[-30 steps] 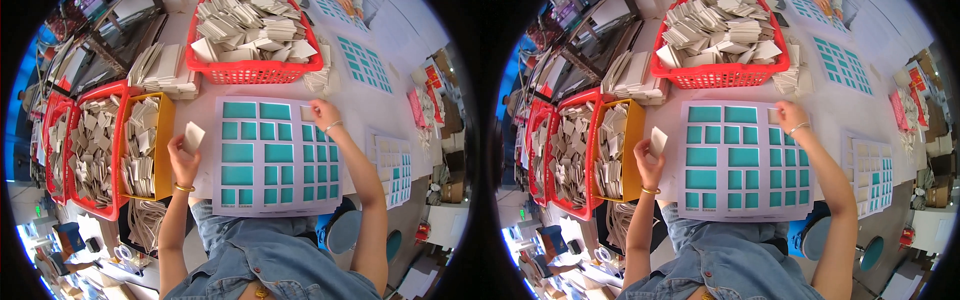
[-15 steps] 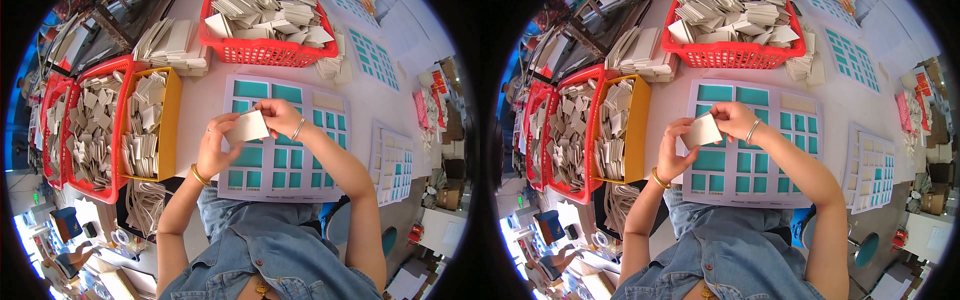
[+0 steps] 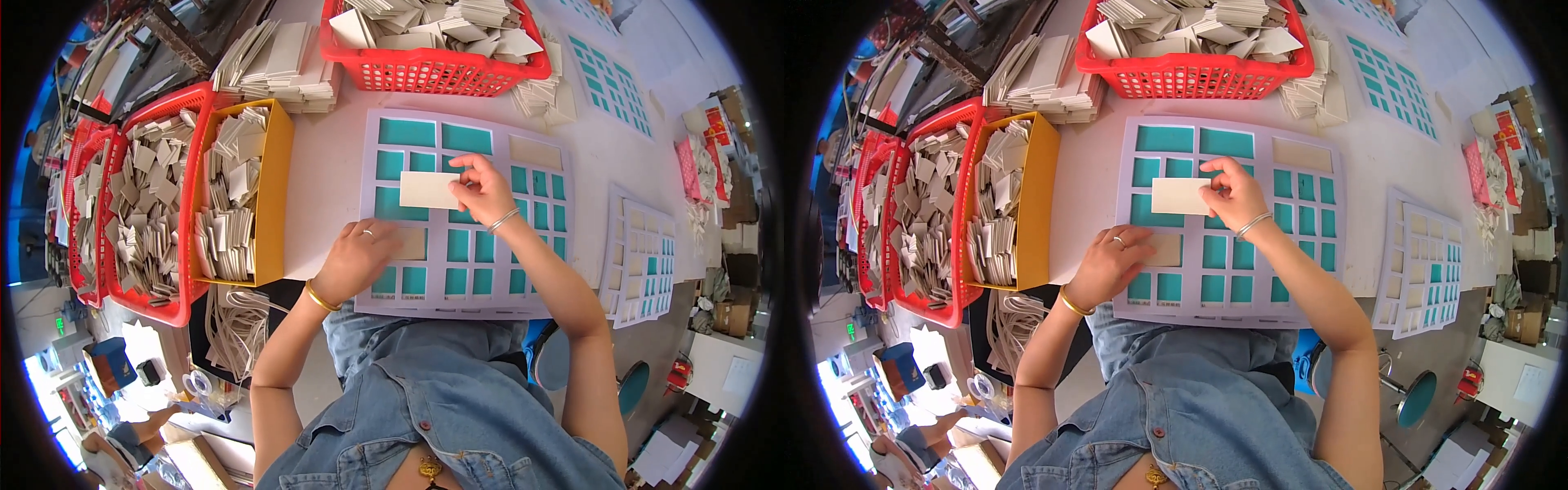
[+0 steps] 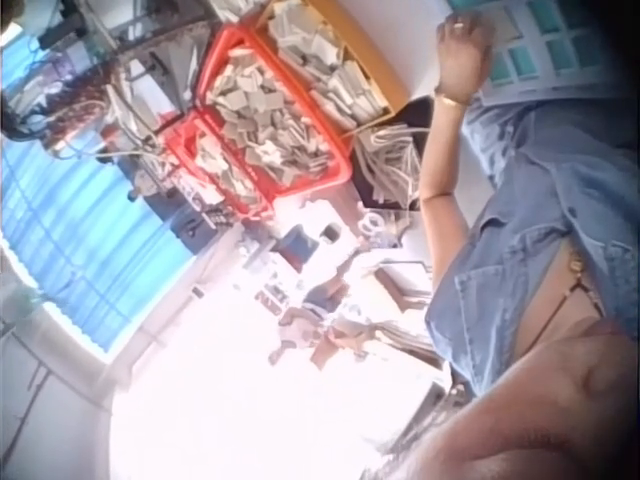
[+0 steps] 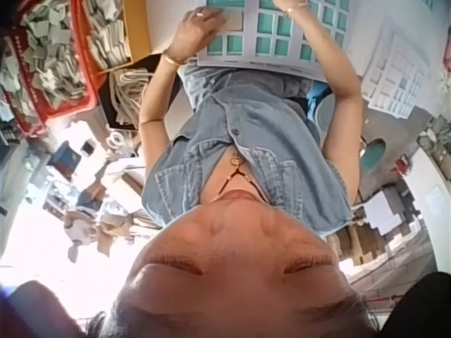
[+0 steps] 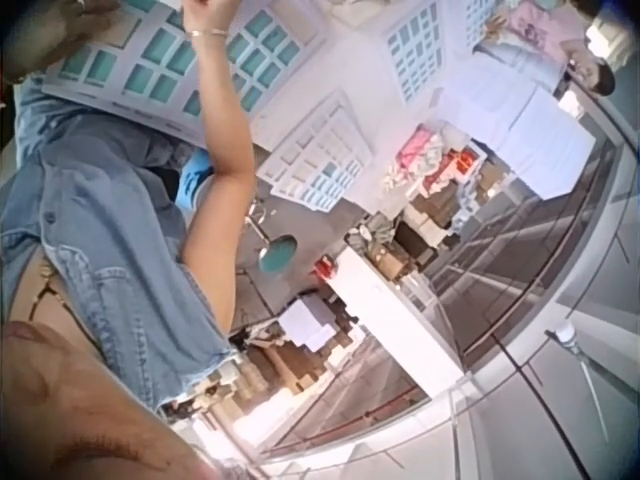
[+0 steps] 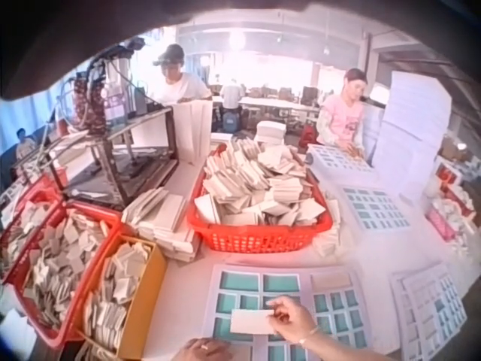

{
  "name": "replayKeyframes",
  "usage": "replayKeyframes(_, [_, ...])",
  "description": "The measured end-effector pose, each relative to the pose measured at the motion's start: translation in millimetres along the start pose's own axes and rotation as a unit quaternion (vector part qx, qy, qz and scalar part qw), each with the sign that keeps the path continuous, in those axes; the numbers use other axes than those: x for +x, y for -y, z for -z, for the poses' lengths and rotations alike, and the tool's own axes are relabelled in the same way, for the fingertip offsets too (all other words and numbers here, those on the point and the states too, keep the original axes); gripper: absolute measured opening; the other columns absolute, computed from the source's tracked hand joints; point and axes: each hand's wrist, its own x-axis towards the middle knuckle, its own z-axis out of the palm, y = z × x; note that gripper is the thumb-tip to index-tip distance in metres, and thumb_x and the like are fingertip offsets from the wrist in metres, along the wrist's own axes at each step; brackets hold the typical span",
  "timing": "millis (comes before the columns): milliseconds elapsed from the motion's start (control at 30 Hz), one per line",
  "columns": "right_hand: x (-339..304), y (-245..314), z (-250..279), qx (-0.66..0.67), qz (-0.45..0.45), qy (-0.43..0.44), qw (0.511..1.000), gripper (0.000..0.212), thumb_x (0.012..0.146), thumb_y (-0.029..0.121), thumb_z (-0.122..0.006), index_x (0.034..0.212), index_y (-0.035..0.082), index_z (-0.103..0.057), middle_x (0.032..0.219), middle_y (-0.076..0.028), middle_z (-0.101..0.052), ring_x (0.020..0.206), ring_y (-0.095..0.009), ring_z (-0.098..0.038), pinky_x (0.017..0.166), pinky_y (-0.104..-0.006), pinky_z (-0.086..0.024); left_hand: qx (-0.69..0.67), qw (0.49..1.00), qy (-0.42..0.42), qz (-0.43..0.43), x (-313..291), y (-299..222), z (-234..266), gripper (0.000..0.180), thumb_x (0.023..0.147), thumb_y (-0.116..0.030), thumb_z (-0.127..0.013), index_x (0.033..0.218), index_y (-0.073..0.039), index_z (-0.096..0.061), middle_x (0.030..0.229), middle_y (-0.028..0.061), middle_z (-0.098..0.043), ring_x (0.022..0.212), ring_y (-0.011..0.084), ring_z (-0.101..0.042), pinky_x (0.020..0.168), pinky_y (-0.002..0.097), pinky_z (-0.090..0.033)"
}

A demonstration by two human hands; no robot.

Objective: Assembling packaging inserts by placing small rectangular pieces into a gridded tray.

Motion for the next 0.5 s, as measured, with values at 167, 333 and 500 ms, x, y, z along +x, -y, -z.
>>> replayKeyframes(167, [4,-11,-16,-0.039,-0.009,0.022,0.999,0.016,0.083,0.006,-0.061,0.099,0.003,-0.055,0.073,-0.003,-0.059,0.052,-0.009,-0.058,0.041,-0.0223,-0.04,-0.055,0.998,0.004,-0.03,5,-5,-1,0.037,0.067,-0.005,-0.07,0.102,-0.012,-0.061,0.123,0.0086,-0.055,0.114,0.0301,-0.051,0.092,0.0401,-0.042])
replayKeyframes(333, [9,-17,-32,-0.071,0.004,0.019,0.997,0.011,0.082,0.005,-0.06,0.092,0.001,-0.059,0.068,-0.003,-0.059,0.051,-0.011,-0.06,0.042,-0.0241,-0.042,-0.021,0.989,-0.083,0.119,-13,-12,0,0.037,0.069,-0.005,-0.069,0.104,-0.01,-0.059,0.111,0.0075,-0.059,0.107,0.0284,-0.052,0.09,0.0395,-0.042])
replayKeyframes(500, [15,-19,-42,-0.085,-0.013,0.035,0.996,0.01,0.082,0.004,-0.06,0.09,0.0,-0.059,0.067,-0.004,-0.06,0.051,-0.011,-0.06,0.042,-0.025,-0.043,-0.002,0.994,-0.058,0.095,-26,-16,-9,0.035,0.068,-0.006,-0.069,0.102,-0.01,-0.059,0.104,0.0051,-0.059,0.103,0.0266,-0.053,0.089,0.0399,-0.041])
